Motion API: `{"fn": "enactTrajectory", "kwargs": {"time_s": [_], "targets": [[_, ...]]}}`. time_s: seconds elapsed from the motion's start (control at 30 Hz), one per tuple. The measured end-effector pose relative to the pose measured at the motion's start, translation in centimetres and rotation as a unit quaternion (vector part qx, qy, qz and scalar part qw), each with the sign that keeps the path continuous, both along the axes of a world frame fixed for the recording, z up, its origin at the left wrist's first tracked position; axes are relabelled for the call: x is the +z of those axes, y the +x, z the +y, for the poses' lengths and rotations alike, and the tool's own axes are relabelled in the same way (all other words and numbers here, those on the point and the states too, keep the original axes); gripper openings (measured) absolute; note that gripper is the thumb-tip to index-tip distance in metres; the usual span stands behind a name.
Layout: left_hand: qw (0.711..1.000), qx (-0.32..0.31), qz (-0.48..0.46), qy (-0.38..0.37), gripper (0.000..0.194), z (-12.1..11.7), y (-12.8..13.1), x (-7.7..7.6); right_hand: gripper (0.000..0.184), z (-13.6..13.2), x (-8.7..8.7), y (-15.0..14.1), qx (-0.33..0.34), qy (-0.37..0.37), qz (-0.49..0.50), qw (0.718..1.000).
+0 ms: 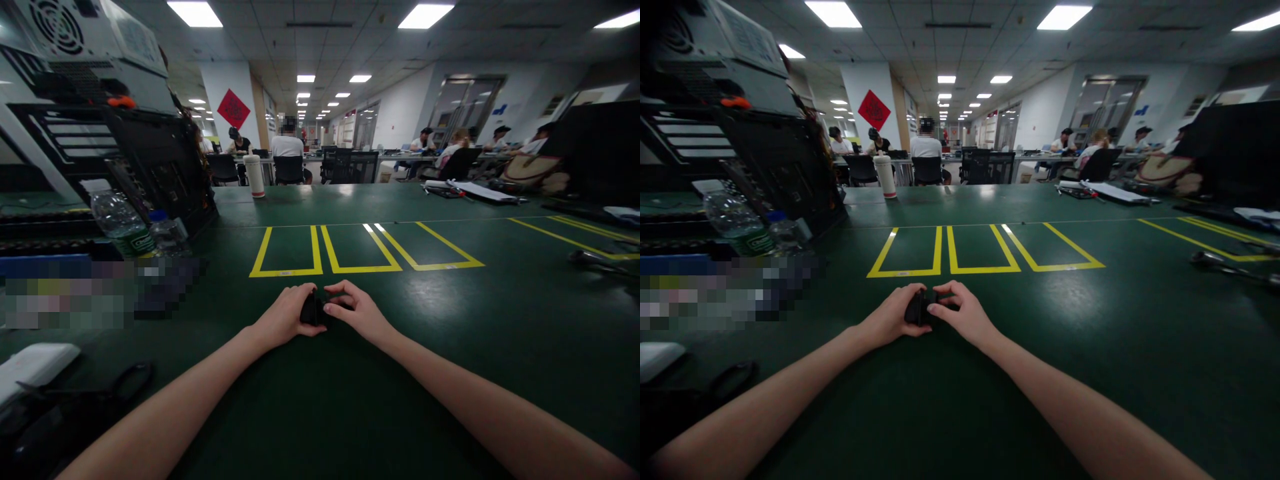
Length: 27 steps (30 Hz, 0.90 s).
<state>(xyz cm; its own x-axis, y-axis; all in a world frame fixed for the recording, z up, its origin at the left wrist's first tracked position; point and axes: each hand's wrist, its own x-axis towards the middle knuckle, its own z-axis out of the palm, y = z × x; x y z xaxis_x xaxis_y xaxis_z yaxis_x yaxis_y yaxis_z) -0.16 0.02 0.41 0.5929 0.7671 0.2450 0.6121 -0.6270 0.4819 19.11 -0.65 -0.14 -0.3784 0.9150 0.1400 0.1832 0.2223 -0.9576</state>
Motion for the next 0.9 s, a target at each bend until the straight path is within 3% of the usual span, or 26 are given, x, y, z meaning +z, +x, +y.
{"fn": "enactTrajectory", "kwargs": {"time_s": [0.1, 0.4, 0.73, 0.9], "targets": [[1.000, -0.002, 0.004, 0.001, 0.057, -0.1, 0.0, 0.1, 0.028, -0.1, 0.2, -0.5, 0.041, -0.004, 0.010, 0.999], [1.000, 0.021, 0.002, 0.019, 0.060, -0.1, 0.3, -0.4, 0.022, -0.1, 0.4, -1.2, 0.044, -0.005, 0.009, 0.999], [0.999, 0.007, 0.009, 0.050, 0.060, -0.1, 0.3, -0.3, 0.024, -0.2, 0.8, -0.9, 0.047, -0.083, 0.031, 0.995], [0.999, 0.011, 0.004, 0.049, 0.058, -0.1, 0.3, -0.4, 0.027, -0.3, 0.2, -0.9, 0.063, -0.029, 0.026, 0.997]]}}
